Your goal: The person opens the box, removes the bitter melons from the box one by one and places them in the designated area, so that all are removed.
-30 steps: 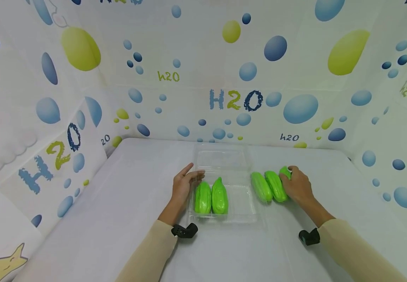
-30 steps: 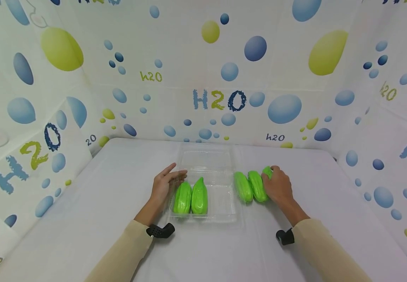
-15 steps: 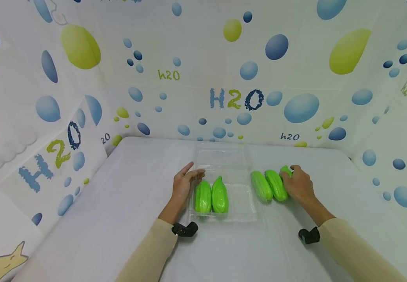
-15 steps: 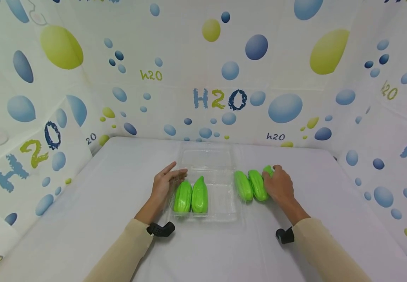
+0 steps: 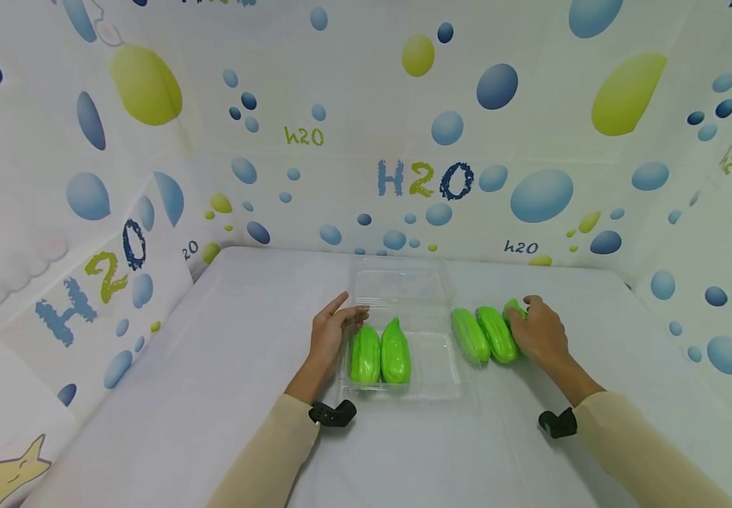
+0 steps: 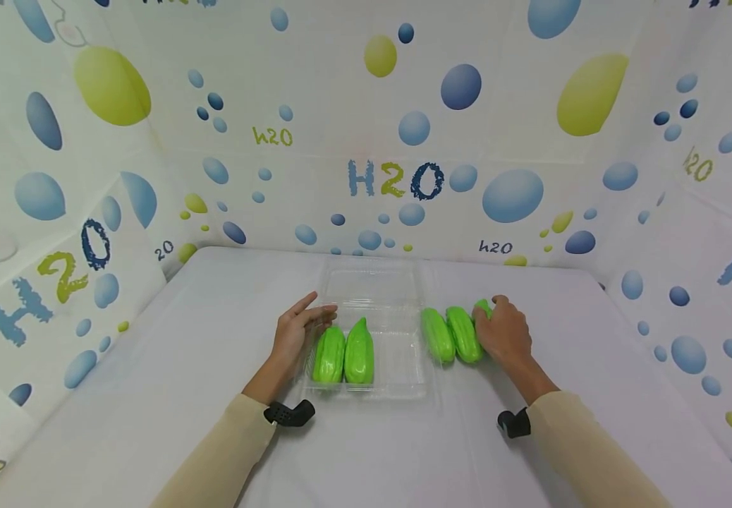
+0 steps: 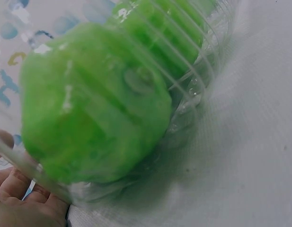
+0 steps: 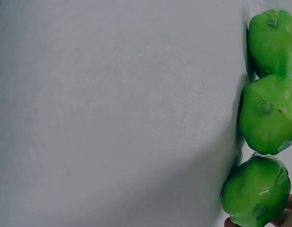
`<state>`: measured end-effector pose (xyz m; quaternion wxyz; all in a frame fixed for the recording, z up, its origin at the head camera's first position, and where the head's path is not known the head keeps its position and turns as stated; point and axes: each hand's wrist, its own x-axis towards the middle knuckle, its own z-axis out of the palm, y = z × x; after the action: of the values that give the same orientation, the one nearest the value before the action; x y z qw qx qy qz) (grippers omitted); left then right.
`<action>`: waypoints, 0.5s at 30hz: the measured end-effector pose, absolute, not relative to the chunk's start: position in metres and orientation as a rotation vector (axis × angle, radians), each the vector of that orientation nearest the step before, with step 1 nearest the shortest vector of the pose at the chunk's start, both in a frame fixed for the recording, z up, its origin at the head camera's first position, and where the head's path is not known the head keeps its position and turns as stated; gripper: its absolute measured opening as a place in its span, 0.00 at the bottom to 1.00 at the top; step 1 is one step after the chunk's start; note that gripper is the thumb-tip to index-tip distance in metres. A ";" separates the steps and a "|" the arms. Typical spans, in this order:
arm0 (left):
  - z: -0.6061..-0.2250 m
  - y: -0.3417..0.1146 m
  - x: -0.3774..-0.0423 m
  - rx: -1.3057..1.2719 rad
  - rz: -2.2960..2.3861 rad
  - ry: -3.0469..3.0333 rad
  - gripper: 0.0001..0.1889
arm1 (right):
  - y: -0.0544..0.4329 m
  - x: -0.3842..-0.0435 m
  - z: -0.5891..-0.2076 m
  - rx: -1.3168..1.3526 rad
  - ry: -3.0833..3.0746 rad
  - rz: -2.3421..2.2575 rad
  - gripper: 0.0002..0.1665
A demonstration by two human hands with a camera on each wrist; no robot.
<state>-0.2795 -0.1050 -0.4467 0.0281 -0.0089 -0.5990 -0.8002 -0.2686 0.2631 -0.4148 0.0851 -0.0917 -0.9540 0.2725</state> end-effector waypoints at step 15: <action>-0.448 -0.104 -0.281 -0.008 -2.454 -1.845 0.28 | 0.256 -0.269 -0.411 -0.311 -2.789 0.704 0.39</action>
<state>-0.2806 -0.1044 -0.4479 0.0354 -0.0027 -0.6005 -0.7988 -0.2693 0.2561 -0.4107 0.1239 -0.1068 -0.9565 0.2415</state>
